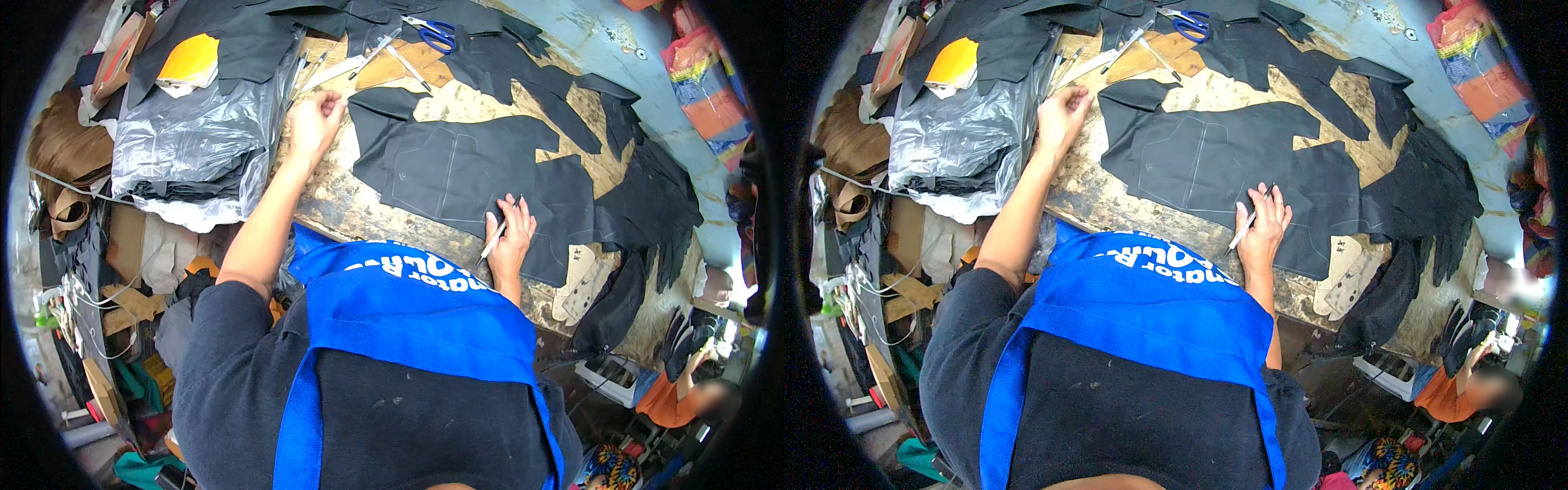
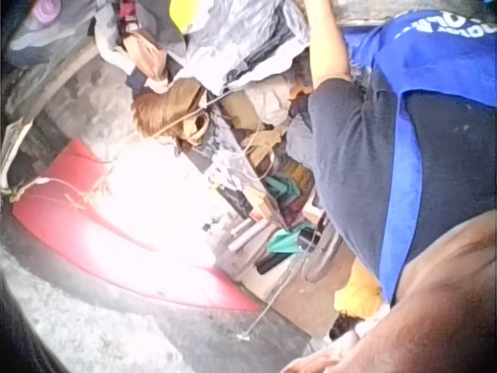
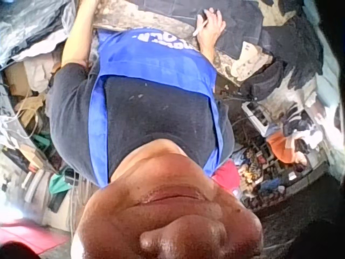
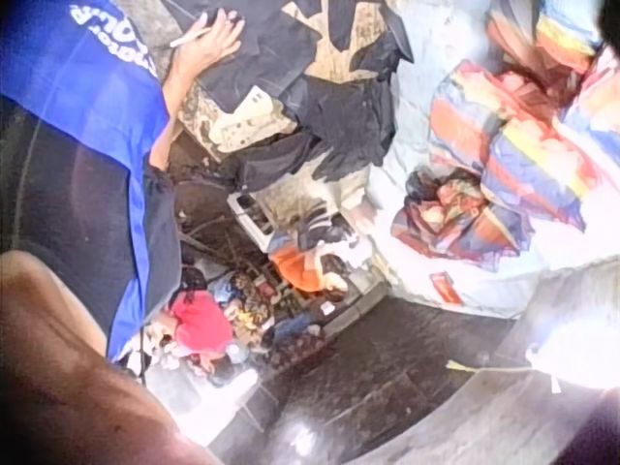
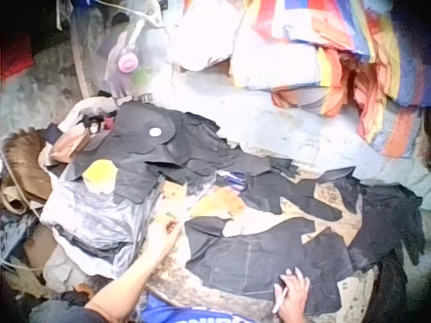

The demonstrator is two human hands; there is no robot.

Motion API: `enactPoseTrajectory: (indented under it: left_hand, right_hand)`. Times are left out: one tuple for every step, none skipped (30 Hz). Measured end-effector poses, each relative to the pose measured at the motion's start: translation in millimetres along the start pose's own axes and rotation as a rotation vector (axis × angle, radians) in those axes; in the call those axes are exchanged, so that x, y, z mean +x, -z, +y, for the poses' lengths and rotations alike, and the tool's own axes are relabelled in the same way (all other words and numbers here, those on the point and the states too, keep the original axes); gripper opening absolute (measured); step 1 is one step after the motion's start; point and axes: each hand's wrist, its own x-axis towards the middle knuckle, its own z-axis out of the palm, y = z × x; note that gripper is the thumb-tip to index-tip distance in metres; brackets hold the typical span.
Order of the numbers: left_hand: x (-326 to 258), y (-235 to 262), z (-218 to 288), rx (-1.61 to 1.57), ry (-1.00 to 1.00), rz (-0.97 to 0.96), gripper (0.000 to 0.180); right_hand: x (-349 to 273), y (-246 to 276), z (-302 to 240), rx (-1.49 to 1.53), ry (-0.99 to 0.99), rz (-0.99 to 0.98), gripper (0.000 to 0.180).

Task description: The person uses a white marker and various cardboard templates to trace outlines on a large piece of black fabric laid on a worktable. They repeatedly position templates, trace edges, and reposition the fabric to mark multiple sections.

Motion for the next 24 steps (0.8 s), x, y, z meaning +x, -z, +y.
enactPoseTrajectory:
  left_hand:
    - [11, -9, 1, 0.002, -0.015, -0.002, 0.025]
    - [21, -18, 3, 0.004, -0.031, -0.003, 0.026]
    - [29, -26, 5, 0.063, -0.045, -0.058, 0.031]
    - [38, -35, 7, 0.122, -0.061, -0.113, 0.037]
    - [45, -44, 10, 0.195, -0.053, -0.189, 0.042]
    - [51, -52, 13, 0.33, -0.082, -0.166, 0.047]
    - [58, -60, 16, 0.479, -0.088, -0.159, 0.051]
    - [66, -66, 18, 0.629, -0.093, -0.151, 0.056]
    - [74, -70, 19, 0.665, -0.032, -0.194, 0.061]
    - [83, -73, 19, 0.63, 0.042, -0.22, 0.063]
    - [92, -74, 17, 0.594, 0.112, -0.248, 0.065]
    - [101, -76, 14, 0.556, 0.179, -0.269, 0.067]
    - [109, -77, 11, 0.55, 0.232, -0.313, 0.069]
    - [118, -77, 7, 0.538, 0.273, -0.333, 0.072]
    - [121, -73, 1, 0.481, 0.222, -0.324, 0.06]
    - [124, -70, -4, 0.184, 0.408, -0.407, 0.045]
    - [128, -67, -7, 0.17, 0.41, -0.36, 0.039]
    - [129, -59, -11, 0.193, 0.434, -0.329, 0.034]
    - [125, -55, -14, 0.049, 0.485, -0.28, 0.034]
    - [127, -44, -14, 0.042, 0.553, -0.388, 0.028]
    - [124, -34, -15, -0.199, 0.593, -0.444, 0.023]
    - [119, -24, -15, -0.317, 0.65, -0.384, 0.018]
    - [120, -13, -13, -0.408, 0.705, -0.342, 0.017]
    - [117, -1, -12, -0.528, 0.774, -0.31, 0.017]
  right_hand:
    - [0, 1, 0, 0.005, -0.002, 0.001, 0.027]
    - [0, 1, 1, 0.015, -0.008, 0.013, 0.027]
    - [1, 1, 1, 0.004, -0.006, -0.005, 0.028]
    - [1, 1, 2, 0.012, -0.006, 0.001, 0.027]
    - [1, 1, 2, 0.019, -0.01, 0.009, 0.027]
    - [1, 1, 2, 0.022, -0.016, 0.003, 0.027]
    - [1, 0, 2, 0.027, -0.017, 0.014, 0.028]
    - [1, 0, 2, 0.027, -0.012, 0.021, 0.028]
    - [0, -1, 2, 0.026, -0.011, 0.021, 0.028]
    - [0, -1, 3, 0.027, -0.016, 0.029, 0.028]
    - [0, -1, 2, 0.029, -0.011, 0.038, 0.028]
    - [0, -2, 3, 0.023, -0.005, 0.033, 0.028]
    - [0, -2, 3, 0.019, -0.002, 0.037, 0.029]
    - [0, -2, 3, 0.014, 0.001, 0.042, 0.029]
    - [-1, -1, 4, 0.017, 0.0, 0.043, 0.029]
    - [-1, -1, 4, 0.021, 0.003, 0.044, 0.029]
    - [-2, 0, 5, 0.039, -0.008, 0.028, 0.029]
    - [-2, 1, 6, 0.059, -0.019, 0.011, 0.029]
    - [-1, 4, 8, 0.063, -0.012, 0.009, 0.026]
    - [-1, 6, 9, 0.101, -0.034, 0.045, 0.025]
    - [1, 9, 10, 0.144, -0.052, 0.078, 0.025]
    - [3, 11, 11, 0.192, -0.076, 0.109, 0.024]
    - [6, 14, 11, 0.191, -0.081, 0.154, 0.021]
    - [9, 17, 11, 0.162, -0.097, 0.161, 0.02]
